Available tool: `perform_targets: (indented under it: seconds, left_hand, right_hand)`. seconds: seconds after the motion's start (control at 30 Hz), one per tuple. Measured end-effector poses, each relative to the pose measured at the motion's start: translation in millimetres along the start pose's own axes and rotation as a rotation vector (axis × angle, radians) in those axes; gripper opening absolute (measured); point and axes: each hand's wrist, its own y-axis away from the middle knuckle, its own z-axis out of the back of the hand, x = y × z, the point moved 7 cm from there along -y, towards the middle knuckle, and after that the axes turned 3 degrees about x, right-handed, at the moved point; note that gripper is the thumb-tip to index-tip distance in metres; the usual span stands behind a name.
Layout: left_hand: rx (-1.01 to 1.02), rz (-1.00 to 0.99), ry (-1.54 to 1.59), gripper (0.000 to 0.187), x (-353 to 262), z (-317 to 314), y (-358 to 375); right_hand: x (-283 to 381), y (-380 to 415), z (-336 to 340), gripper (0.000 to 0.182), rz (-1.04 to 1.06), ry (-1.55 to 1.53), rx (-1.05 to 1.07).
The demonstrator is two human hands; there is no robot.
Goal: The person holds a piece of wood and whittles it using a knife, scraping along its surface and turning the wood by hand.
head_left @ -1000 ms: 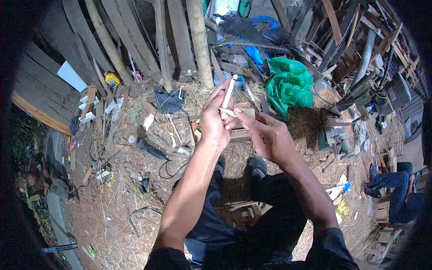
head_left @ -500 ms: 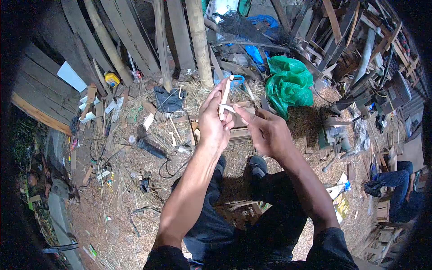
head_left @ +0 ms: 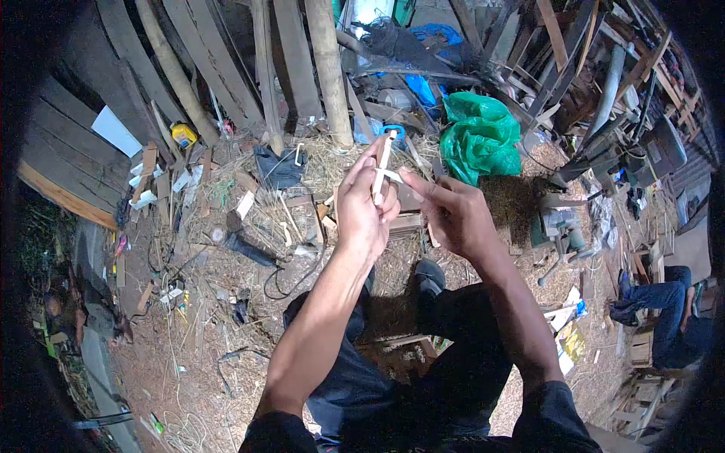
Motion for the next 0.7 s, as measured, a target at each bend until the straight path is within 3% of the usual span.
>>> perform_targets:
  seconds: [0.33, 0.43, 0.63, 0.7]
  left_hand:
    - [0.063, -0.016, -0.145, 0.042, -9.2, -3.8, 0.5]
    - [-0.026, 0.013, -0.182, 0.041, -6.4, -0.6, -1.2]
    - [0.148, 0.010, -0.141, 0.047, -7.3, -2.9, -5.2]
    - [0.102, 0.040, -0.165, 0.048, -9.1, -4.0, -4.2]
  right_hand:
    - [3.4, 2.2, -3.6, 0.060, 0.005, -0.014, -0.019]
    - [6.1, 3.1, -3.8, 0.060, 0.035, -0.023, -0.012]
    - [-4.8, -1.7, 1.6, 0.061, 0.010, -0.057, -0.079]
    - [-4.6, -1.4, -0.9, 0.061, -0.012, -0.015, -0.039]
